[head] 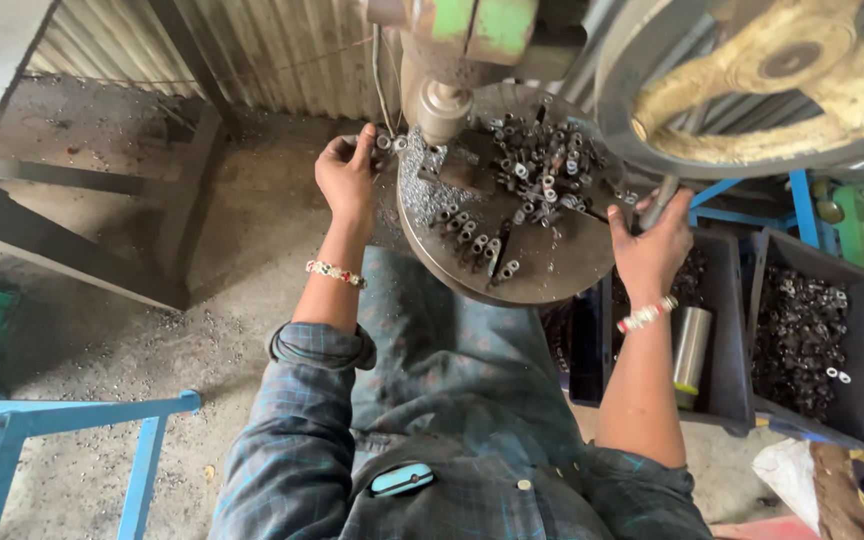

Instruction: The person operates a drill press to machine small metal tubes. They repeatedly pick up a tube, place it under the drill bit, lower the spindle using the handwheel, and then remove the finished piece. The processed tubes accumulate on the machine table.

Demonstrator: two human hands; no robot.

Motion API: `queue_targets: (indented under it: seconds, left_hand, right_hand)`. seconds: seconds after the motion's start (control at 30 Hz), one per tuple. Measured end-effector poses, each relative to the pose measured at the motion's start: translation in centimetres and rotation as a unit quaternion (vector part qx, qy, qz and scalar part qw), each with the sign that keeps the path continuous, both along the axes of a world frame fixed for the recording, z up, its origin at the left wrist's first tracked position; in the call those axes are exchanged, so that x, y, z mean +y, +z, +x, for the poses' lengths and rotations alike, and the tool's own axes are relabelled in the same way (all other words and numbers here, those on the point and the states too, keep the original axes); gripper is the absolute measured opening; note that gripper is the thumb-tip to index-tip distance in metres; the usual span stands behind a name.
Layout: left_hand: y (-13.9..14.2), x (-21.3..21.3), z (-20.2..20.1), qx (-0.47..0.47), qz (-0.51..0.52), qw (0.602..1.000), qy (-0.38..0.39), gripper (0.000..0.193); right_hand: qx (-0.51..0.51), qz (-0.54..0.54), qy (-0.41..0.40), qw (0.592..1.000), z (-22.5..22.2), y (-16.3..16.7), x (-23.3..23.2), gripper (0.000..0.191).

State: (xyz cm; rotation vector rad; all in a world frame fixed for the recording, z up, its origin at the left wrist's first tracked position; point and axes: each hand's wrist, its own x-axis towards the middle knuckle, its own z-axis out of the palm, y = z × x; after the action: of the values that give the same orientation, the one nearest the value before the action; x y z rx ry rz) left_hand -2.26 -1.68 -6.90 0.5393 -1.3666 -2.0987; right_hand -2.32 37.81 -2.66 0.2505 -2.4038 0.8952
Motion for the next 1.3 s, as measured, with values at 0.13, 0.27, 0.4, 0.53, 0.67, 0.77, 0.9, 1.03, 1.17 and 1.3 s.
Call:
queue_targets:
  seconds: [0.13,0.27,0.4,0.53,0.67,0.77,0.9,1.03,1.17,1.3]
  left_hand:
    - [0.1,1.2,-0.1,-0.025,-0.080,0.996,0.017,0.030]
    - [0.4,2.2,-0.5,-0.066,-0.109,0.991,0.039,0.031]
    - [0.5,1.9,-1.0,-0.123,-0.191,0.971,0.067,0.035]
    - [0.7,1.0,-1.7,-0.143,-0.280,0.947,0.070,0.034]
    - [0.8,0.4,-2.4,-0.120,-0.380,0.914,0.071,0.034]
    - [0.5,0.2,-2.7,-0.098,-0.264,0.958,-0.058,0.032]
    - [0.1,0.0,-2.9,-0.069,-0.037,0.977,-0.197,0.030]
    - [-0.1,0.0,-3.0,-0.079,-0.024,0.974,-0.212,0.029]
    - [-0.2,-0.2,-3.4,-0.082,-0.027,0.969,-0.233,0.026]
    - [-0.6,-0.7,-4.2,-0.081,-0.023,0.967,-0.239,0.021]
  right_hand:
    - [-0.018,0.007,0.013,1.000,1.2,1.2,0.4,0.060]
    - [0.008,0.030,0.002,1.000,0.7,1.3,0.0,0.066]
    - [0.014,0.046,-0.007,0.999,0.6,0.9,0.0,0.066]
    - [0.003,0.041,-0.013,0.999,0.5,1.2,-0.2,0.065]
    - [0.005,0.039,-0.012,0.999,0.5,1.5,-0.6,0.068]
    - [0.002,0.032,-0.015,0.999,0.0,0.7,-0.5,0.068]
    - [0.056,0.144,-0.057,0.986,-2.7,-1.1,-0.5,0.062]
    - [-0.065,0.107,-0.006,0.992,-8.0,-1.4,-1.8,0.050]
    - [-0.011,0.166,-0.035,0.985,-13.5,1.8,-4.6,0.047]
    - [0.022,0.150,-0.117,0.981,-18.0,6.0,-6.9,0.044]
